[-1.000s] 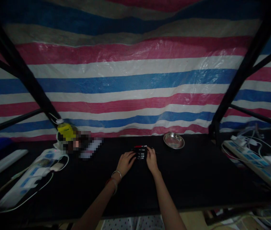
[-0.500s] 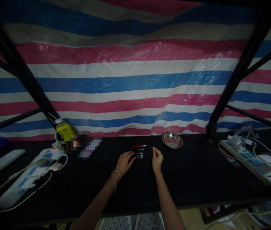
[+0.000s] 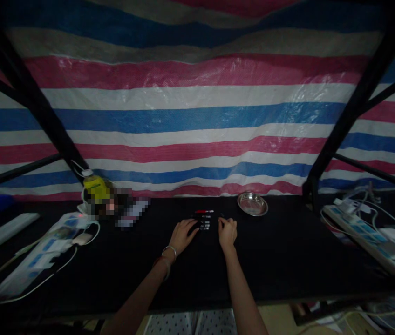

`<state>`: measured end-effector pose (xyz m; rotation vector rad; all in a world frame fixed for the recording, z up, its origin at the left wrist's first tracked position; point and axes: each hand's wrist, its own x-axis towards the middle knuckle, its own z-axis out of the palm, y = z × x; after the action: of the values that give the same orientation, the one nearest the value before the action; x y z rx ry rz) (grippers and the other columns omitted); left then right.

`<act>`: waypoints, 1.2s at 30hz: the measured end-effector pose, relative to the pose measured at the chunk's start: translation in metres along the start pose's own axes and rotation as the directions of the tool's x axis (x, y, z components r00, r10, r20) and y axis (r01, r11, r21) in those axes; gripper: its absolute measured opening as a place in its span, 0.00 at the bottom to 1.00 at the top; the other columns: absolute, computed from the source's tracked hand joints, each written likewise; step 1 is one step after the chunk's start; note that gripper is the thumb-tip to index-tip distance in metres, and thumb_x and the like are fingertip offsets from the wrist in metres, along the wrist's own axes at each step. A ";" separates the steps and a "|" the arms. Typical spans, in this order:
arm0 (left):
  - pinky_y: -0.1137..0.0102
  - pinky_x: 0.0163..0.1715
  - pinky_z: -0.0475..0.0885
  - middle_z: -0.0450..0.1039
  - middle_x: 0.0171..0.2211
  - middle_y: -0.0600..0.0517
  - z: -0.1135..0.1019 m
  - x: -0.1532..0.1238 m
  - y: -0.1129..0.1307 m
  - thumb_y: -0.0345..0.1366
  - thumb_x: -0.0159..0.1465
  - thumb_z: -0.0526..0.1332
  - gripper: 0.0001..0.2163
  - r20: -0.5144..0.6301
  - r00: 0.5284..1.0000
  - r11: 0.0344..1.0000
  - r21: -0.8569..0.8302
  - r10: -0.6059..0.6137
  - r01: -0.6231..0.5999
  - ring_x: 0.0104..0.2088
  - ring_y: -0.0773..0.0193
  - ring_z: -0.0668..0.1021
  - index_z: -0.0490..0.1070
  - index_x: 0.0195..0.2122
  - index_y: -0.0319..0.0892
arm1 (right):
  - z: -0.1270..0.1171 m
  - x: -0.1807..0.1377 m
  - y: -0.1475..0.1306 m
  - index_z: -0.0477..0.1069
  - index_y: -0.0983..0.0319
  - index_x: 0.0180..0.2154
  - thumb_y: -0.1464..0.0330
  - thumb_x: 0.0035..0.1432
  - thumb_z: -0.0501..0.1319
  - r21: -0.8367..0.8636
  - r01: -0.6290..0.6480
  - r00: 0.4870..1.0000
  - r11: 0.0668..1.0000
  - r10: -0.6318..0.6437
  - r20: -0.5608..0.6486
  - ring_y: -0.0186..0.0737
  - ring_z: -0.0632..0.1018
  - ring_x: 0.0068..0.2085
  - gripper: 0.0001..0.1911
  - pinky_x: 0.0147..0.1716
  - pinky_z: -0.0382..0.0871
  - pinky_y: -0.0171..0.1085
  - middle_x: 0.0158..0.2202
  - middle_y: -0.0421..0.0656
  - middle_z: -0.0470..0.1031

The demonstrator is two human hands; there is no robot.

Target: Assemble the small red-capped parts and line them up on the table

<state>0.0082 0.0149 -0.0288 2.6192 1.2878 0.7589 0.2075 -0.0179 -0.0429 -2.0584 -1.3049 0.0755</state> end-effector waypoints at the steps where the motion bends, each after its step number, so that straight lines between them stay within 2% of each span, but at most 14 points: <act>1: 0.62 0.47 0.65 0.70 0.49 0.50 0.000 0.000 0.000 0.41 0.65 0.53 0.14 0.000 1.000 1.000 -0.003 0.004 -0.004 0.49 0.59 0.70 0.67 0.50 0.45 | -0.001 0.000 -0.001 0.76 0.57 0.41 0.65 0.58 0.54 -0.007 -0.005 1.000 1.000 0.005 0.007 0.44 0.69 0.39 0.14 0.36 0.61 0.36 0.35 0.47 0.71; 8: 0.62 0.47 0.65 0.70 0.49 0.50 -0.001 0.000 0.000 0.42 0.64 0.54 0.15 -0.011 1.000 1.000 -0.014 0.019 -0.019 0.49 0.58 0.70 0.67 0.50 0.45 | 0.002 -0.002 -0.001 0.74 0.61 0.45 0.68 0.59 0.50 0.026 0.030 0.998 0.999 -0.028 -0.062 0.46 0.69 0.41 0.17 0.36 0.62 0.38 0.38 0.49 0.72; 13: 0.62 0.47 0.65 0.70 0.49 0.49 0.000 0.000 0.000 0.42 0.64 0.55 0.15 -0.019 1.000 1.000 -0.011 0.020 -0.021 0.49 0.58 0.70 0.67 0.50 0.45 | 0.004 -0.002 0.001 0.74 0.60 0.44 0.68 0.58 0.53 0.023 0.034 0.993 0.999 -0.031 -0.111 0.47 0.67 0.42 0.16 0.35 0.62 0.39 0.40 0.49 0.71; 16: 0.62 0.48 0.65 0.69 0.50 0.49 0.001 0.000 -0.002 0.43 0.63 0.55 0.16 -0.025 0.999 1.000 -0.016 0.026 -0.026 0.50 0.58 0.70 0.66 0.51 0.45 | 0.005 0.000 -0.003 0.74 0.59 0.44 0.67 0.58 0.54 0.031 0.172 0.978 0.985 -0.166 -0.125 0.46 0.66 0.43 0.15 0.40 0.63 0.40 0.42 0.48 0.69; 19: 0.61 0.48 0.65 0.68 0.51 0.48 0.003 0.001 -0.003 0.45 0.62 0.56 0.19 -0.035 0.999 0.999 -0.026 0.024 -0.025 0.51 0.57 0.69 0.64 0.53 0.45 | 0.008 0.005 -0.009 0.73 0.57 0.45 0.69 0.58 0.54 0.046 0.351 0.934 0.935 -0.346 -0.089 0.45 0.65 0.46 0.15 0.44 0.61 0.42 0.45 0.48 0.68; 23: 0.61 0.49 0.65 0.68 0.51 0.47 0.004 0.000 -0.004 0.45 0.61 0.57 0.21 -0.049 0.999 0.999 -0.038 0.005 -0.007 0.51 0.57 0.69 0.62 0.54 0.43 | 0.016 0.012 -0.013 0.72 0.56 0.47 0.74 0.57 0.53 0.047 0.432 0.902 0.900 -0.432 -0.019 0.46 0.64 0.48 0.18 0.44 0.61 0.42 0.47 0.47 0.67; 27: 0.60 0.49 0.65 0.68 0.51 0.47 0.004 0.000 -0.003 0.46 0.61 0.57 0.22 -0.066 0.998 0.999 -0.049 0.005 -0.008 0.51 0.56 0.70 0.61 0.54 0.43 | 0.022 0.015 -0.011 0.74 0.56 0.44 0.72 0.56 0.55 0.059 0.431 0.902 0.901 -0.432 0.012 0.46 0.64 0.47 0.15 0.43 0.61 0.42 0.45 0.47 0.69; 31: 0.59 0.49 0.65 0.68 0.51 0.46 0.005 0.000 -0.004 0.48 0.61 0.56 0.23 -0.103 0.995 0.998 -0.058 0.002 -0.008 0.51 0.55 0.70 0.60 0.54 0.43 | 0.021 0.014 -0.009 0.75 0.58 0.39 0.69 0.57 0.56 0.140 0.402 0.915 0.905 -0.404 -0.018 0.45 0.66 0.43 0.11 0.41 0.60 0.42 0.41 0.47 0.71; 34: 0.60 0.50 0.65 0.67 0.52 0.46 0.006 0.000 -0.005 0.48 0.62 0.55 0.23 -0.126 0.992 0.998 -0.065 -0.004 -0.005 0.51 0.55 0.69 0.59 0.55 0.42 | 0.018 0.015 -0.010 0.75 0.59 0.39 0.66 0.58 0.55 0.323 0.376 0.926 0.869 -0.365 -0.095 0.44 0.67 0.42 0.12 0.42 0.61 0.42 0.37 0.46 0.73; 36: 0.60 0.50 0.65 0.66 0.52 0.45 0.006 0.000 -0.005 0.48 0.62 0.55 0.23 -0.142 0.990 0.998 -0.067 -0.015 0.005 0.52 0.55 0.69 0.58 0.55 0.42 | 0.016 0.017 -0.009 0.75 0.60 0.38 0.63 0.57 0.56 0.505 0.298 0.954 0.810 -0.249 -0.164 0.43 0.69 0.41 0.12 0.43 0.61 0.42 0.36 0.45 0.74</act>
<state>0.0073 0.0190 -0.0355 2.5450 1.2859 0.9859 0.2024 0.0063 -0.0454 -1.3800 -1.3337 0.1865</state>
